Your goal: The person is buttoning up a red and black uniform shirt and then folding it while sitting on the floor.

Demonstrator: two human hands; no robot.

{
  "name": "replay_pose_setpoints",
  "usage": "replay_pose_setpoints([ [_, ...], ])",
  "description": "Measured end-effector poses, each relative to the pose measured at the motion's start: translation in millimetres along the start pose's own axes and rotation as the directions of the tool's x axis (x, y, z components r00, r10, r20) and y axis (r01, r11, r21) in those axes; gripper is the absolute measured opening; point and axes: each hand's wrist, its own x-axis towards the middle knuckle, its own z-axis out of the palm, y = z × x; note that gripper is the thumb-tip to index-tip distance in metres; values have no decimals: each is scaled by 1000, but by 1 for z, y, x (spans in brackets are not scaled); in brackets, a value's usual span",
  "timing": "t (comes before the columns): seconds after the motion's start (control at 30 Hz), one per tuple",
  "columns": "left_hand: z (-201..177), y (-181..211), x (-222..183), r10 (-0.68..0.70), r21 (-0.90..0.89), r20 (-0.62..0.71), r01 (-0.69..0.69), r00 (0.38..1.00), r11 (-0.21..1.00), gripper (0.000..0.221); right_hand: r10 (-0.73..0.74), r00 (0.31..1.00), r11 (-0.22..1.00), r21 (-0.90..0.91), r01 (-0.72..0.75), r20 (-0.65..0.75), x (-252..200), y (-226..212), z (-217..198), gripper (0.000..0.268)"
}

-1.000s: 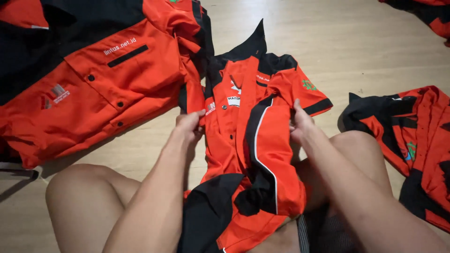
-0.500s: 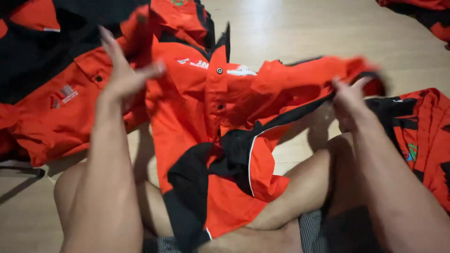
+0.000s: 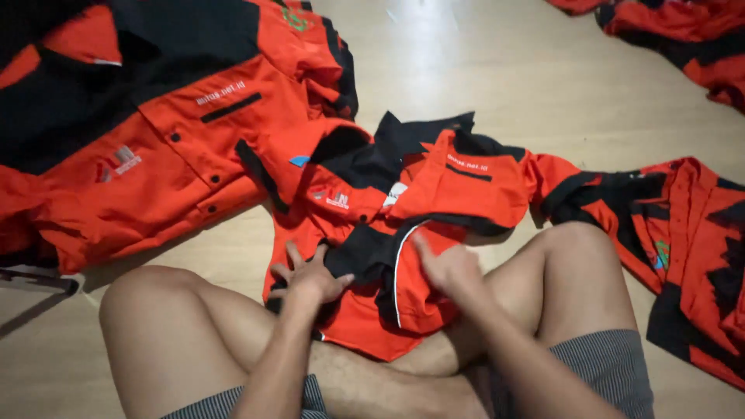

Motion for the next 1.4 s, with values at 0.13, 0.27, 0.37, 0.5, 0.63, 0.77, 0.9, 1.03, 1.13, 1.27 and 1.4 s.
replay_pose_setpoints([
  [0.13,32,-15,40,-16,-32,-33,15,999,999,106,-46,996,997,64,51,-81,23,15,27,91],
  [0.27,33,-30,103,241,-33,23,-240,970,970,101,-187,981,982,-34,185,-51,110,46,4,41],
  [0.37,-48,-14,16,334,-96,318,-320,888,943,60,-237,916,927,-207,313,324,80,50,-106,40],
  [0.5,-164,14,-147,199,-19,531,-224,824,974,87,151,879,988,-90,-123,452,-59,-3,-230,69],
  [0.63,-139,23,-84,249,164,217,-287,944,944,62,232,960,901,-407,-150,159,-50,-25,-228,114],
  [0.77,-75,29,-6,272,4,81,-274,959,962,68,-288,916,818,-426,387,278,34,-8,-134,68],
  [0.9,-33,53,19,192,450,526,-462,829,764,110,23,880,751,-589,298,475,10,-32,-68,146],
  [1.03,203,63,226,352,710,279,-438,894,550,65,-722,659,475,-844,249,-211,106,53,75,66],
  [1.13,112,65,79,223,218,-962,931,155,292,27,-321,913,776,-483,406,251,143,32,66,113],
  [1.27,46,66,157,190,206,-617,-76,764,976,77,-499,866,853,-177,490,-8,157,3,41,78],
  [1.4,-5,68,126,162,6,-335,-170,928,985,95,-571,787,805,-346,482,-232,50,-46,-33,68],
])
